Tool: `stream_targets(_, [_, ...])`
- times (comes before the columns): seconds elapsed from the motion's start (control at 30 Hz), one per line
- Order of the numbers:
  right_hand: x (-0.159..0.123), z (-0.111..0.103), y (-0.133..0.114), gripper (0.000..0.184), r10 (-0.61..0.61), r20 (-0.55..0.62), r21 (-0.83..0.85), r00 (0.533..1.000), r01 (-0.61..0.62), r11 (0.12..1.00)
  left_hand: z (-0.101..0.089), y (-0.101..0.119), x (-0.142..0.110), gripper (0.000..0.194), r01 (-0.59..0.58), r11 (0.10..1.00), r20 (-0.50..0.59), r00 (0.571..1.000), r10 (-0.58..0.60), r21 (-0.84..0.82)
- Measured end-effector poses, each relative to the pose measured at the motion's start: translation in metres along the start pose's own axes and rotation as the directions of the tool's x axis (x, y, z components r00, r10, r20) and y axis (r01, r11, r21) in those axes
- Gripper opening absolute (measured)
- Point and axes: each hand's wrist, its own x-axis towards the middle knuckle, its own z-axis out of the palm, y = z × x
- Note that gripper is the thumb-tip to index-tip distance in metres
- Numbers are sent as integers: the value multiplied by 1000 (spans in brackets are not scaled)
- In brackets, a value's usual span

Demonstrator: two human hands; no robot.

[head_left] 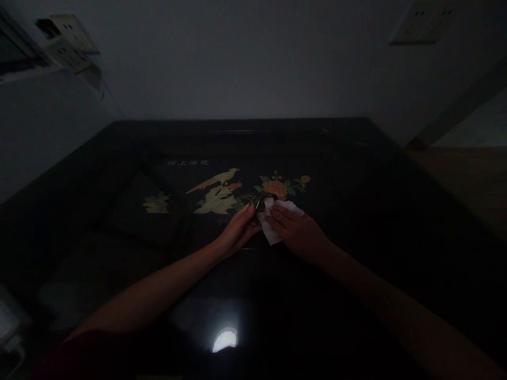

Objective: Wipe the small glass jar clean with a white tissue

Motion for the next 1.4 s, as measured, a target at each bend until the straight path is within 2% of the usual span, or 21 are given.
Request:
stream_targets(0.2, [3, -5, -11, 44, 106, 106, 241, 989, -129, 962, 3, 1, -2, 34, -4, 1000, 7, 1000, 4, 23])
stream_targets(0.33, [3, 0, -20, 54, 192, 116, 464, 975, -224, 857, 3, 2, -3, 36, -8, 1000, -26, 1000, 9, 27])
stream_targets(0.47, [1, 4, -27, 63, 210, 122, 648, 970, -239, 723, 3, 2, -3, 39, -4, 999, -37, 999, 6, 53])
stream_targets(0.57, [-2, 5, -30, 67, 220, 129, 731, 967, -243, 637, 2, 1, -3, 41, -11, 996, -8, 1000, 11, 91])
stream_targets(0.63, [-3, 8, -32, 69, 227, 131, 750, 965, -246, 614, 1, 1, -3, 41, -19, 994, -3, 1000, 19, 109])
stream_targets(0.8, [-4, 15, -31, 68, 226, 96, 688, 969, -228, 689, 2, 1, -3, 40, -24, 994, -15, 1000, 25, 108])
stream_targets(0.93, [-1, 10, -24, 61, 189, 110, 591, 976, -217, 777, 4, 2, -3, 38, -17, 997, -14, 1000, 18, 70])
stream_targets(1.03, [1, 4, -16, 54, 168, 118, 470, 979, -204, 859, 5, 3, -2, 38, -9, 999, -28, 1000, 10, 35])
stream_targets(1.17, [2, 0, -7, 46, 80, 82, 238, 993, -98, 966, 3, 1, 0, 37, -17, 1000, -14, 1000, 18, 10])
stream_targets(1.3, [2, 0, -4, 44, 54, 52, 149, 997, -61, 987, -1, -2, 2, 36, -26, 1000, -1, 1000, 26, -4])
stream_targets(1.4, [2, 1, -7, 45, 83, 77, 222, 994, -98, 970, -3, -3, 1, 36, -28, 1000, -9, 1000, 28, 8])
